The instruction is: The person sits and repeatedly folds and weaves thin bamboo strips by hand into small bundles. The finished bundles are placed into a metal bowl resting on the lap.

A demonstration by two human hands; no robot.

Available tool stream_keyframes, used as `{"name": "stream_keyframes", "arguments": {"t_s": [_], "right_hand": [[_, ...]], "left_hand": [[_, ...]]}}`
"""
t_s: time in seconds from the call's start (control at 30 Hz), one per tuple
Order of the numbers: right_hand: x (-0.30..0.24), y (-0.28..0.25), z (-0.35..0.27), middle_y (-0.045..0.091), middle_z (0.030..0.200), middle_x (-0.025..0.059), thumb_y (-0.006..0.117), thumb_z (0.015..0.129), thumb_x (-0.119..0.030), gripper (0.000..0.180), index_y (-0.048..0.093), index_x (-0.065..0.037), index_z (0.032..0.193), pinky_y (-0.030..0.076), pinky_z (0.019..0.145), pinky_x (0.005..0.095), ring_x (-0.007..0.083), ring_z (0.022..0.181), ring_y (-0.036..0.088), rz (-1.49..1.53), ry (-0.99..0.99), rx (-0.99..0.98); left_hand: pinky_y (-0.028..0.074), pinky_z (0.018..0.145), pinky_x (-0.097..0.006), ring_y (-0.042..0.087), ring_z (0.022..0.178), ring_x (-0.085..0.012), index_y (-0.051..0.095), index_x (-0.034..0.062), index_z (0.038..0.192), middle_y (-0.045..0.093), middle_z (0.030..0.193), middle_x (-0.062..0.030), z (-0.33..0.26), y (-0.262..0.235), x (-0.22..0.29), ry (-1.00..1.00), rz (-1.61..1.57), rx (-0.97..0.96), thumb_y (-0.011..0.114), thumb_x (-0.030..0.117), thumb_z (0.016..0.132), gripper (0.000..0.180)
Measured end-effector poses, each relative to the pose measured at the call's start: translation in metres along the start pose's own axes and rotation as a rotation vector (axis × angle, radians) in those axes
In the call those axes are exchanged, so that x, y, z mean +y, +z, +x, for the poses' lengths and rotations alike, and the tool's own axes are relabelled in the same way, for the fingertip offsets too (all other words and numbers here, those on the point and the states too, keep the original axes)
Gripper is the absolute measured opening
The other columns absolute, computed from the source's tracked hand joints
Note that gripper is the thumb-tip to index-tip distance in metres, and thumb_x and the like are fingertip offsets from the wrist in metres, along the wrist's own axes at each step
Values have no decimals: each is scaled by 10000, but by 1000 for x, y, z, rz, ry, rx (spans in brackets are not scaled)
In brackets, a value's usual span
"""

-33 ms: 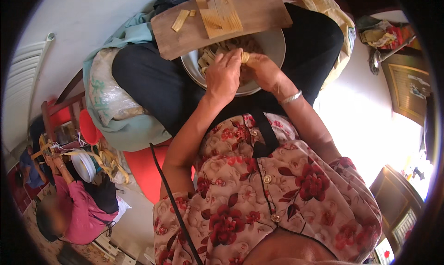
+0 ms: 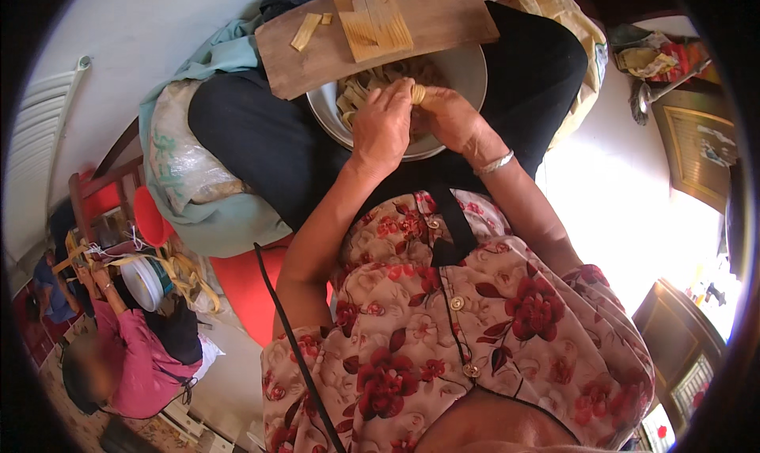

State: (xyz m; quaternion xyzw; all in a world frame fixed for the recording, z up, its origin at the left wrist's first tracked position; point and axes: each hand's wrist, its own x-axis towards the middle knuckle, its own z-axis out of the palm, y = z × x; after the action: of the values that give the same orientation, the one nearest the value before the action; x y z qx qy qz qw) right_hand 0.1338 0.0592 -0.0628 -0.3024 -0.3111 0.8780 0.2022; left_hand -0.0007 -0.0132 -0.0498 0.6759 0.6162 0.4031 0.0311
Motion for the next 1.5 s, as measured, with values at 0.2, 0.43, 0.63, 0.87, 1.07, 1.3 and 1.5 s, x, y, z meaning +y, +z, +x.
{"name": "stream_keyframes", "arguments": {"t_s": [0.2, 0.43, 0.63, 0.87, 1.07, 1.3, 1.5], "right_hand": [[-10, 0, 5, 642, 1029, 60, 608, 879, -48, 144, 691, -27, 994, 484, 832, 273, 164, 935, 611, -374, -336, 102], [-28, 30, -1, 582, 1158, 122, 676, 801, -1, 98, 687, 37, 890, 483, 857, 281, 226, 1009, 600, -988, -847, 295], [-25, 26, 1, 558, 1150, 69, 677, 841, -24, 112, 701, 41, 929, 451, 892, 254, 142, 1040, 541, -703, -699, 305], [-65, 1, -1, 639, 1109, 63, 609, 946, -266, 338, 619, -23, 1180, 478, 860, 270, 117, 986, 587, -749, -611, 223], [-99, 24, -1, 646, 944, 31, 591, 952, -314, 370, 620, -31, 1190, 502, 767, 241, 95, 839, 598, -1256, -423, -113], [-126, 22, -3, 558, 691, -18, 556, 970, -218, 246, 661, -29, 1088, 435, 532, 209, 55, 567, 496, -1197, -155, -129], [-129, 23, -8, 560, 675, -20, 538, 981, -224, 234, 687, -49, 942, 444, 556, 219, 78, 574, 505, -1504, -282, -103]], "left_hand": [[488, 773, -414, 621, 893, -375, 585, 5, 1088, 641, 956, -186, 21, -15, 17, -227, -296, -72, 576, 161, 907, 239], [457, 548, -368, 580, 577, -296, 584, 37, 911, 620, 705, -151, 34, -7, -4, -534, -442, -79, 514, 229, 938, 206], [318, 463, -199, 429, 538, -37, 601, 33, 936, 526, 665, 17, -19, -36, 0, -973, -1113, -209, 541, 260, 969, 237], [495, 592, -345, 637, 704, -309, 609, 43, 955, 642, 830, -125, -7, -55, 3, -252, -28, -71, 621, 105, 889, 91], [497, 597, -340, 637, 690, -279, 614, 45, 954, 644, 833, -106, 30, -55, 3, 19, 35, -84, 619, 98, 886, 86], [379, 587, -185, 437, 666, -25, 586, 15, 971, 518, 735, 59, 42, -55, -20, -352, -494, -161, 581, 48, 939, 46], [369, 585, -182, 427, 669, -21, 605, 15, 958, 530, 757, 72, 52, -63, -37, -493, -708, -263, 571, 74, 951, 68]]}}
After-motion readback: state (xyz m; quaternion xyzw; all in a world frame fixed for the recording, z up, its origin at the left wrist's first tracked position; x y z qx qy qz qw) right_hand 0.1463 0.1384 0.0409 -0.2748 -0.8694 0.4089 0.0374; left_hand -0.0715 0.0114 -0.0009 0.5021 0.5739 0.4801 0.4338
